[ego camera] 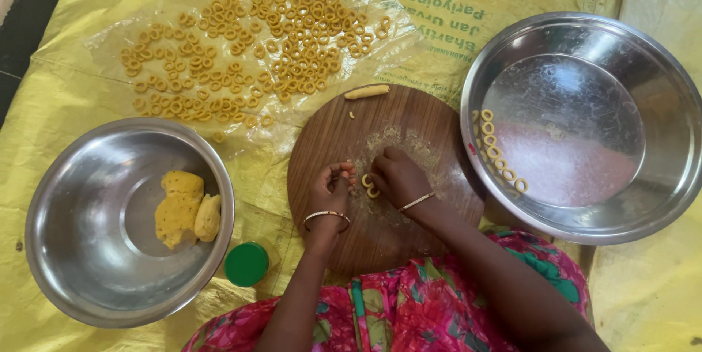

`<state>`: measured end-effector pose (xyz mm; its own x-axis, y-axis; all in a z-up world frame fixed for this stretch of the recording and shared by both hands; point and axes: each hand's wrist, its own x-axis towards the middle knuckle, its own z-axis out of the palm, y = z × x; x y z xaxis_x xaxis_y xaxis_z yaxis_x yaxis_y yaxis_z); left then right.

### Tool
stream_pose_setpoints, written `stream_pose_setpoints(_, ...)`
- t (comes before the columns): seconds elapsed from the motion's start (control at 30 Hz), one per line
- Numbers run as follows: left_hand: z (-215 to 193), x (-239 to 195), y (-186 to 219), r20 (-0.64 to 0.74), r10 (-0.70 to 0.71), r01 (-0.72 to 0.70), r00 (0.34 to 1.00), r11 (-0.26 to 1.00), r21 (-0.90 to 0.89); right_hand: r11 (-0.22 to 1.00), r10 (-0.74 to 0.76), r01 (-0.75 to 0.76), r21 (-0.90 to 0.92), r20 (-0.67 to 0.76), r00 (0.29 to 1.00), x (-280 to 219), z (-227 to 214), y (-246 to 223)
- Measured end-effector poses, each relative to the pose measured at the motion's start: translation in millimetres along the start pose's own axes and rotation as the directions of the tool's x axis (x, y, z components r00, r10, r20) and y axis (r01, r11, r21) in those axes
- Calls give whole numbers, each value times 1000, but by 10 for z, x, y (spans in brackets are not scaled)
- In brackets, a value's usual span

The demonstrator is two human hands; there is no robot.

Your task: The person shapes small pieces of dough into ring shapes by hand on a wooden board. They roll the dough into thin strips, cut them into small pieces, and then form each piece into a ring, placing the finished rings into a metal bowl.

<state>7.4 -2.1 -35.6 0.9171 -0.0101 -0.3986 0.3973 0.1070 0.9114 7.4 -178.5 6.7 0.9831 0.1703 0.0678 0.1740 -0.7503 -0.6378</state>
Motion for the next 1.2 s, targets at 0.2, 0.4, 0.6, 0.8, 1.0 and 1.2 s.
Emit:
stream_pose_setpoints(0.2,-14,31,-76,0,20,-20,1000,998,53,998,-23,22,-63,-24,999,-14,57,-60)
stream_pose_setpoints(0.4,-20,61,-131,-7,70,-69,998,997,40,993,-115,109,-39,-293,949,329,-460,755)
stream_pose_setpoints(0.6,41,20,14,-20,134,-136,991,984,-114,916,373,-388,103,-576,727,198,-1088,2241)
stream_pose_setpoints(0.8,33,-43,125,-10,129,-129,992,989,-67,745,610,-647,158,-554,567,182,-839,2522)
stream_pose_setpoints(1.0,36,-15,101,-11,117,-117,993,989,-92,705,667,-690,164,-485,565,205,-859,2384)
stream_pose_setpoints(1.2,39,-21,118,-7,111,-111,994,989,-94,717,656,-681,153,-479,583,175,-853,2450)
